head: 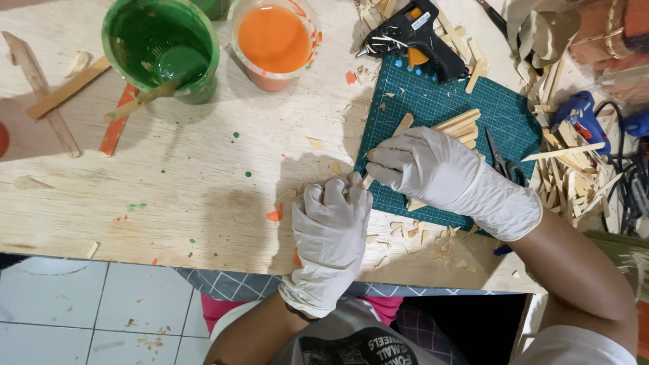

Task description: The person uses a hot glue gun to apply glue to small wooden sticks and joins them together one by one. They repeatedly pick up sticks, apply glue, and press them onto a growing assembly on a green cutting mat.

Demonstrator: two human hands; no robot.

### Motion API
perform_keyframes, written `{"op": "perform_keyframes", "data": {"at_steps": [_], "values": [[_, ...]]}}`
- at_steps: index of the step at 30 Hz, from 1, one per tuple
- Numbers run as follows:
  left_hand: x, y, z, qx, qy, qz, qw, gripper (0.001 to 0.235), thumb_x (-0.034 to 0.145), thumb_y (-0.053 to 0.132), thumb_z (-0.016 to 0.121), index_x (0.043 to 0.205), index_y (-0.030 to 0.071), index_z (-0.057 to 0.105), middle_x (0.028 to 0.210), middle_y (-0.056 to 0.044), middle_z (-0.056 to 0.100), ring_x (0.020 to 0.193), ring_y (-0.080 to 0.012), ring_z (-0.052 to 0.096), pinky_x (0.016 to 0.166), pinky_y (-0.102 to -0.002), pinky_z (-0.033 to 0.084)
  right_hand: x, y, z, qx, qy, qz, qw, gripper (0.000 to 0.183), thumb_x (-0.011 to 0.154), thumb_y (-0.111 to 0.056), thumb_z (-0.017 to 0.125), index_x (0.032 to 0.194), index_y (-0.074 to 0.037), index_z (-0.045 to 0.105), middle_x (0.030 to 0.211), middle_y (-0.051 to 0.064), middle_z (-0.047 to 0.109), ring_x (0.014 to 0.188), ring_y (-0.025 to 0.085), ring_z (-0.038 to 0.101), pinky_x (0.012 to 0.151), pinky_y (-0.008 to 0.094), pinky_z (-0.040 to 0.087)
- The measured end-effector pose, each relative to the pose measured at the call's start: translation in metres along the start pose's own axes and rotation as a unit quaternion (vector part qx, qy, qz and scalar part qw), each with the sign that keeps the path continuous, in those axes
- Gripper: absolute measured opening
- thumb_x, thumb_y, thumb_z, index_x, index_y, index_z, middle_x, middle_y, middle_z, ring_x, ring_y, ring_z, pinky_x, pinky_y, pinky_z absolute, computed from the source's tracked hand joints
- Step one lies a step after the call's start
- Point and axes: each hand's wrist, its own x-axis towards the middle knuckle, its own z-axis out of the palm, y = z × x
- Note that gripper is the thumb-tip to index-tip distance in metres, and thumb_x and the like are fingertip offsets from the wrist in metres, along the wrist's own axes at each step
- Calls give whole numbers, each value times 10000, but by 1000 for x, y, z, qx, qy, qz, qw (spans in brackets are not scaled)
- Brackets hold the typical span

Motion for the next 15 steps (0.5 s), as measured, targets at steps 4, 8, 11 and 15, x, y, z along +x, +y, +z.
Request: {"op": "perform_keyframes", "data": {"at_steps": [4, 8, 11, 15], "values": [[-3, 0, 4, -13, 3, -3, 1000, 118, 935, 283, 680, 875, 188, 644, 763, -23, 467, 767, -277, 540, 590, -389, 433, -5, 1, 6, -16, 20, -5, 1000, 163, 933, -85, 765, 891, -76, 609, 774, 4, 630, 786, 182, 690, 836, 336, 577], [-1, 0, 4, -8, 8, -4, 1000, 113, 928, 266, 691, 875, 187, 629, 761, -29, 468, 765, -277, 545, 592, -389, 438, -16, 20, 10, -10, -32, 4, 999, 43, 952, -190, 657, 984, -212, 676, 859, -84, 673, 859, 135, 720, 810, 305, 588], [2, 1, 0, -12, 21, -3, 1000, 54, 928, 235, 678, 909, 189, 656, 744, -31, 470, 756, -279, 564, 591, -387, 452, -32, 40, -1, 142, 11, 127, 982, 260, 877, -128, 727, 1131, -183, 744, 1046, 47, 754, 997, 234, 749, 910, 380, 607], [1, 1, -3, -4, -11, -16, 1000, 34, 967, 217, 699, 945, 216, 673, 778, -7, 539, 723, -248, 565, 571, -380, 452, -47, 61, -2, 143, 68, 139, 978, 441, 911, 19, 750, 1325, -84, 638, 1219, 164, 721, 971, 330, 708, 774, 455, 592]]}}
